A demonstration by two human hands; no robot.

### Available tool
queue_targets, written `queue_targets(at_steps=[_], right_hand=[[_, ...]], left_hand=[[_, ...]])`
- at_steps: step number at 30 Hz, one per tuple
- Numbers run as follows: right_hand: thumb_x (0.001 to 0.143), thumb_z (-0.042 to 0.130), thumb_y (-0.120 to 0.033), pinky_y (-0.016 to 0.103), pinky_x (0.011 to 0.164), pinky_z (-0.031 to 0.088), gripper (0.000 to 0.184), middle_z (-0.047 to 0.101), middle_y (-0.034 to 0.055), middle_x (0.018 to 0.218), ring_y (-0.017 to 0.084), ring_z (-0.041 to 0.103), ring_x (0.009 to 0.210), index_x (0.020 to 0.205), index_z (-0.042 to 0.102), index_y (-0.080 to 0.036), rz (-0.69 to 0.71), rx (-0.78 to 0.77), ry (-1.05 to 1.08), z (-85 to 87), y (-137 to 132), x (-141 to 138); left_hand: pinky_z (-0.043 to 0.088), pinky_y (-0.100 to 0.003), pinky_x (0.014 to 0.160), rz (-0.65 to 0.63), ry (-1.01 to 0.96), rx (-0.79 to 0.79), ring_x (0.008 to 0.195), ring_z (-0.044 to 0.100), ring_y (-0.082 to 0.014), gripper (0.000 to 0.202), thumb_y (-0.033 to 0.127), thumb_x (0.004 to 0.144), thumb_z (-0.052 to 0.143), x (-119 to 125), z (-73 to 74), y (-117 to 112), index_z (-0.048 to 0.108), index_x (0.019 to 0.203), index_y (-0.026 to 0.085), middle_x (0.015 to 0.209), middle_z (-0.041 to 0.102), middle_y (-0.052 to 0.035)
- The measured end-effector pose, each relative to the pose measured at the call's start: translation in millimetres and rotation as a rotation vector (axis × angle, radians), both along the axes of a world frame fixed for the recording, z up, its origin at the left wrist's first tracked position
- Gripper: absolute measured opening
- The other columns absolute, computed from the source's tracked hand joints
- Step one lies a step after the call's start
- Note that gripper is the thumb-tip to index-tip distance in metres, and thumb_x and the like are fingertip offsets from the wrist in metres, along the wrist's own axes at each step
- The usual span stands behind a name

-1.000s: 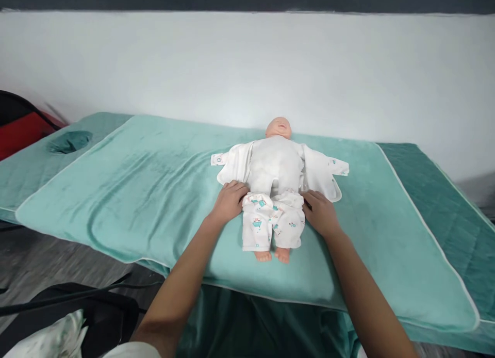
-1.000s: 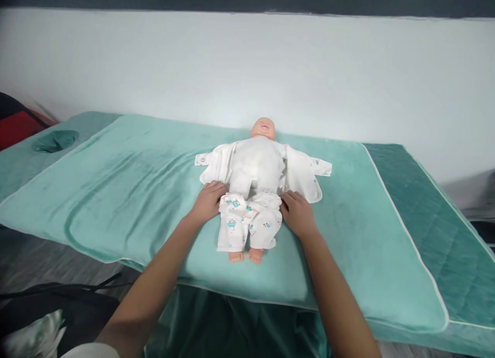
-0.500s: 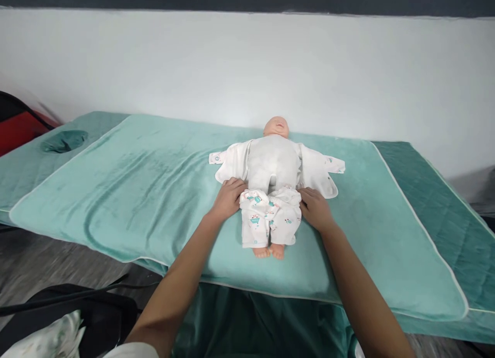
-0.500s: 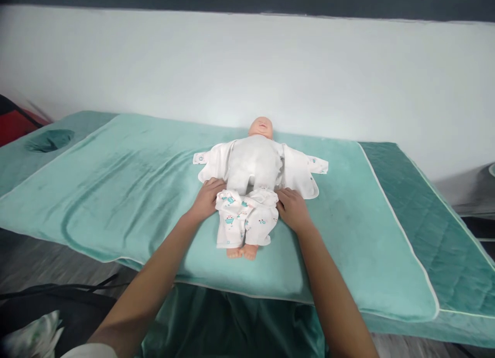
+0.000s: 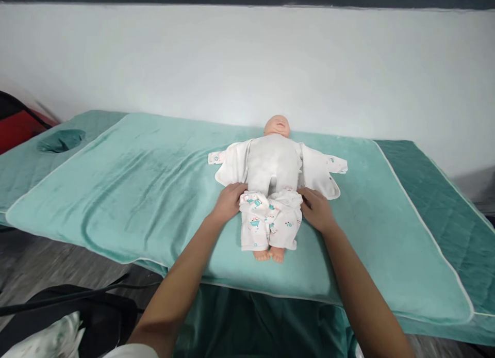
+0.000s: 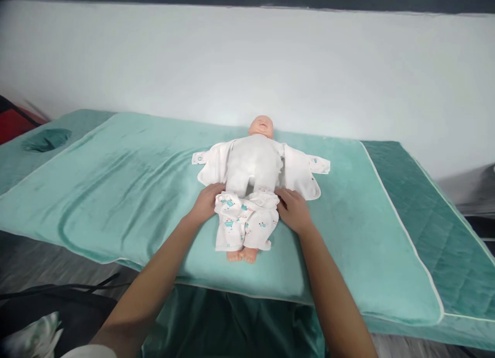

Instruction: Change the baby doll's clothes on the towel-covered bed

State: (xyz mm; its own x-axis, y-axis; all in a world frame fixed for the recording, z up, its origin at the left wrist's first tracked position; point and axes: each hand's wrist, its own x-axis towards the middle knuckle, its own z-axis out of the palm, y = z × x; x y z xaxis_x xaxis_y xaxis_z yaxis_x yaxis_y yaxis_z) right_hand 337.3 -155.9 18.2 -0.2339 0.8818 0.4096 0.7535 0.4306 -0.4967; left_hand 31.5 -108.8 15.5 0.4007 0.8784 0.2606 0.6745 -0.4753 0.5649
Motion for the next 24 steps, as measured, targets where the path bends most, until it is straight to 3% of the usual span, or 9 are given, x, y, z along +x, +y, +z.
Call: queue_targets(at_steps=[4,8,13,17,21,24], right_hand=[[0.091,0.052,-0.021,0.035,0.08,0.048,0.011,0.064,0.0052,0.096,0.02,0.06,0.087,0.098,0.061,-0.022,0.097,0.009,0.288,8.4,-3,-1],[0.09,0.058,-0.022,0.036,0.082,0.049,0.012,0.063,0.0064,0.101,0.02,0.06,0.092,0.101,0.062,-0.023,0.139,0.071,0.362,10.7,-5,-2],[0.093,0.062,-0.029,0.042,0.088,0.053,0.015,0.065,0.0093,0.109,0.023,0.063,0.102,0.107,0.064,-0.024,0.128,0.154,0.311,10.5,-7,-7],[0.096,0.059,-0.026,0.043,0.091,0.053,0.015,0.067,0.0098,0.111,0.024,0.063,0.105,0.108,0.067,-0.024,0.061,0.251,0.263,11.3,-5,-15],[0.097,0.056,-0.027,0.045,0.095,0.052,0.015,0.066,0.0103,0.115,0.025,0.06,0.111,0.103,0.069,-0.024,-0.055,0.3,0.231,11.1,2,-23],[0.098,0.053,-0.03,0.043,0.096,0.051,0.016,0.065,0.0101,0.115,0.024,0.061,0.111,0.099,0.067,-0.022,-0.055,0.257,0.27,17.0,9,-26]], left_hand=[[0.048,-0.033,0.08,0.099,-0.321,-0.122,0.084,0.062,-0.0195,0.021,0.035,0.093,0.052,0,2.8,-2,0.068,0.096,0.021,0.093,0.071,-0.0046],[0.048,-0.03,0.077,0.098,-0.543,-0.246,0.081,0.06,-0.0169,0.021,0.039,0.087,0.064,-3,3.3,-3,0.069,0.094,0.021,0.089,0.068,-0.0024],[0.048,-0.031,0.083,-0.09,-0.59,-0.223,0.092,0.058,-0.0174,0.027,0.038,0.082,0.072,-5,6.6,-3,0.069,0.103,0.022,0.107,0.061,-0.0065],[0.049,-0.035,0.093,-0.164,-0.522,-0.204,0.108,0.057,-0.022,0.026,0.044,0.081,0.074,-7,9.8,-4,0.07,0.092,0.021,0.114,0.055,-0.0101],[0.046,-0.039,0.102,-0.159,-0.523,-0.189,0.121,0.053,-0.0237,0.023,0.042,0.087,0.068,-5,11.6,-9,0.062,0.081,0.02,0.133,0.051,-0.0116],[0.044,-0.039,0.104,-0.072,-0.672,-0.184,0.126,0.053,-0.0235,0.021,0.039,0.091,0.063,2,12.2,-6,0.054,0.084,0.021,0.134,0.055,-0.0115]])
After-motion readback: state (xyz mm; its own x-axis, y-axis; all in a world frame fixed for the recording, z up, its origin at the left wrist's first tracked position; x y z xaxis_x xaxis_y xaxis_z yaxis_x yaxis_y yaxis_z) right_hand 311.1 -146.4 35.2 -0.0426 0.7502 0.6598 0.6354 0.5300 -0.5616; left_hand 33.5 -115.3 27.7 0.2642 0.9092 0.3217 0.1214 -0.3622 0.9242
